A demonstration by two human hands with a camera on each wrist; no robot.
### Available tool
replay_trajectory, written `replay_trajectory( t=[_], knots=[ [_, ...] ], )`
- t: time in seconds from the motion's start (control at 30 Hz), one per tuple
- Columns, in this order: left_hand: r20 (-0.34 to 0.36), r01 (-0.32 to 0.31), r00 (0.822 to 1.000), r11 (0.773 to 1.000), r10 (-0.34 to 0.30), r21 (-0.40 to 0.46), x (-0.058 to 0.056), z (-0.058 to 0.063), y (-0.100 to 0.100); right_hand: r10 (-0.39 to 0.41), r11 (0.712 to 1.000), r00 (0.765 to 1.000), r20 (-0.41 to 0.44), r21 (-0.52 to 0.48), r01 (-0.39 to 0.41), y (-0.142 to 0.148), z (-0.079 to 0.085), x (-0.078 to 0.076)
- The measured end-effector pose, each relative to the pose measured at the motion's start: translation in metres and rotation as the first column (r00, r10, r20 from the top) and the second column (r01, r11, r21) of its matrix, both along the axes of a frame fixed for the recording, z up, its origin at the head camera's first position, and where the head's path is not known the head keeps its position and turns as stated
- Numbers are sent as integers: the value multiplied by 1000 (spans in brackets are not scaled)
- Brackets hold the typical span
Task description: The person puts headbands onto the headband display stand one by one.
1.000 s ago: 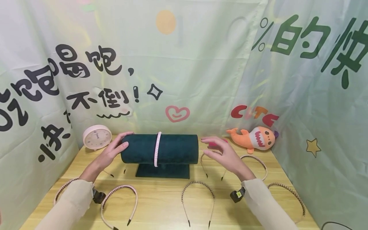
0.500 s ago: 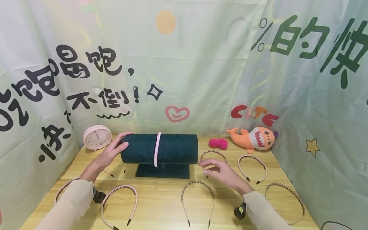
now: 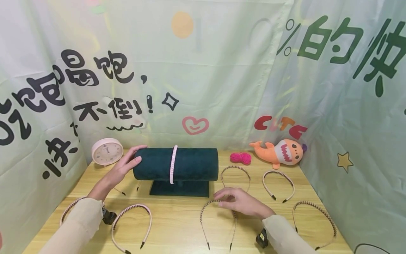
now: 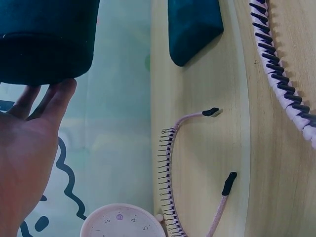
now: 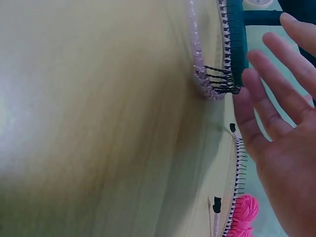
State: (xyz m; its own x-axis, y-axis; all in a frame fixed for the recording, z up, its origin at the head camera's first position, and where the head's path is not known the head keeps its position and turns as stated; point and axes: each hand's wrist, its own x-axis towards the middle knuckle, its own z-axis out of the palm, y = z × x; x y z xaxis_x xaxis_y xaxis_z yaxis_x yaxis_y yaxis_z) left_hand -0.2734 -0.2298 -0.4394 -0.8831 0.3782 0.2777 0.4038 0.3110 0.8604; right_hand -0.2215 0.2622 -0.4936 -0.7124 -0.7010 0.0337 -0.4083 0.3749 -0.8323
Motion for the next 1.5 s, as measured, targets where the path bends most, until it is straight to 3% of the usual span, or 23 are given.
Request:
replay_trajectory(
  t=[0.2, 0.63, 0.9, 1.5],
  knots=[
    [0, 3, 1000, 1000, -3, -3, -1, 0, -1, 47, 999, 999, -8, 26, -47, -3, -3, 0],
    [0, 3, 1000, 1000, -3, -2, 1, 1, -1, 56, 985, 987, -148, 169, -30, -11, -7, -1],
    [5, 3, 1000, 1000, -3, -2, 1, 1, -1, 61, 984, 980, -189, 177, -27, -10, -8, 0],
    [10, 5, 1000, 1000, -5, 5, 1, 0, -1, 69, 998, 996, -54, 12, -68, 19, 5, 2]
  ],
)
